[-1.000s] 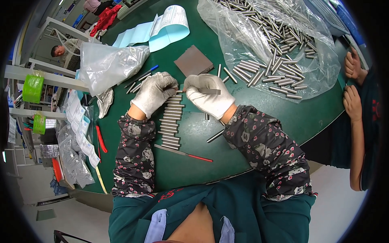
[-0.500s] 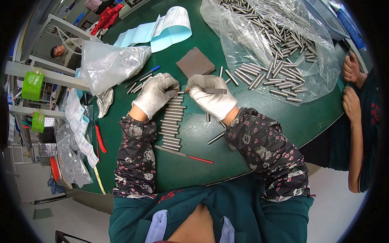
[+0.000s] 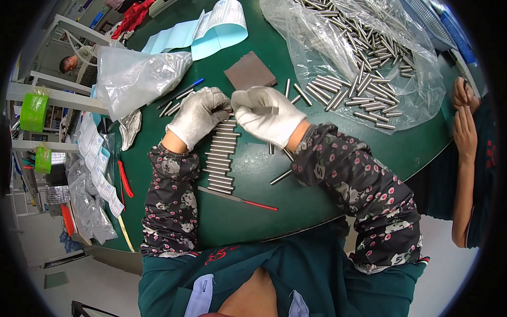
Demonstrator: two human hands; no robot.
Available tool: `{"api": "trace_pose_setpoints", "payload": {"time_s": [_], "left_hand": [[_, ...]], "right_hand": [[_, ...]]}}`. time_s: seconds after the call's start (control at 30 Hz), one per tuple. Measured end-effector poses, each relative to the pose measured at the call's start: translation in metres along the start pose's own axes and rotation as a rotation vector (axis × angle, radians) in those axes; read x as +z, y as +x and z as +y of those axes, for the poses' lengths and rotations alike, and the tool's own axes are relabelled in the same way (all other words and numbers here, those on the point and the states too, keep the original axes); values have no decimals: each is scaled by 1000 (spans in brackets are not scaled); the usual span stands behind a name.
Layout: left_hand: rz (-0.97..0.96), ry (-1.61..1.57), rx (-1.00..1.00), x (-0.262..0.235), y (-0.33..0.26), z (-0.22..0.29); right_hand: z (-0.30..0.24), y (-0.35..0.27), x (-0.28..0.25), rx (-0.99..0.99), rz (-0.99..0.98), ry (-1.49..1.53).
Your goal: The recorder is inspecting and aligning many small metal rods on a workbench in an industrial setting.
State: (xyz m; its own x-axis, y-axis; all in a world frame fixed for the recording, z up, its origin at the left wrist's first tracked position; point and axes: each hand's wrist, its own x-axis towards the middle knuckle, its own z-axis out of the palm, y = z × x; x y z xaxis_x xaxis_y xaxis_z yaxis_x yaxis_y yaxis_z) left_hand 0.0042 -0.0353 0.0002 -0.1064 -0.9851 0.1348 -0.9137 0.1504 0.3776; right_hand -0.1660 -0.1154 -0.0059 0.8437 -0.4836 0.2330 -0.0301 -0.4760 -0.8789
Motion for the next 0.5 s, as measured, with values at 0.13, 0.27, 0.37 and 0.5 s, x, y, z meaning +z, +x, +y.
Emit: {"api": "trace_pose_setpoints", "payload": {"time_s": [0.13,0.27,0.37,0.5], "left_hand": [[-12,-11,-21,1,3,-1],[-50,31,-21,1,4,-3],[-65,74,-21,1,4,0],[-88,214,-3,0,7,6]], "right_hand": [[0,1,0,123,-83,129],[0,8,-2,75,-150,20],[-1,9,0,45,-85,64],[-1,6,-3,-79,-118,-38]]}}
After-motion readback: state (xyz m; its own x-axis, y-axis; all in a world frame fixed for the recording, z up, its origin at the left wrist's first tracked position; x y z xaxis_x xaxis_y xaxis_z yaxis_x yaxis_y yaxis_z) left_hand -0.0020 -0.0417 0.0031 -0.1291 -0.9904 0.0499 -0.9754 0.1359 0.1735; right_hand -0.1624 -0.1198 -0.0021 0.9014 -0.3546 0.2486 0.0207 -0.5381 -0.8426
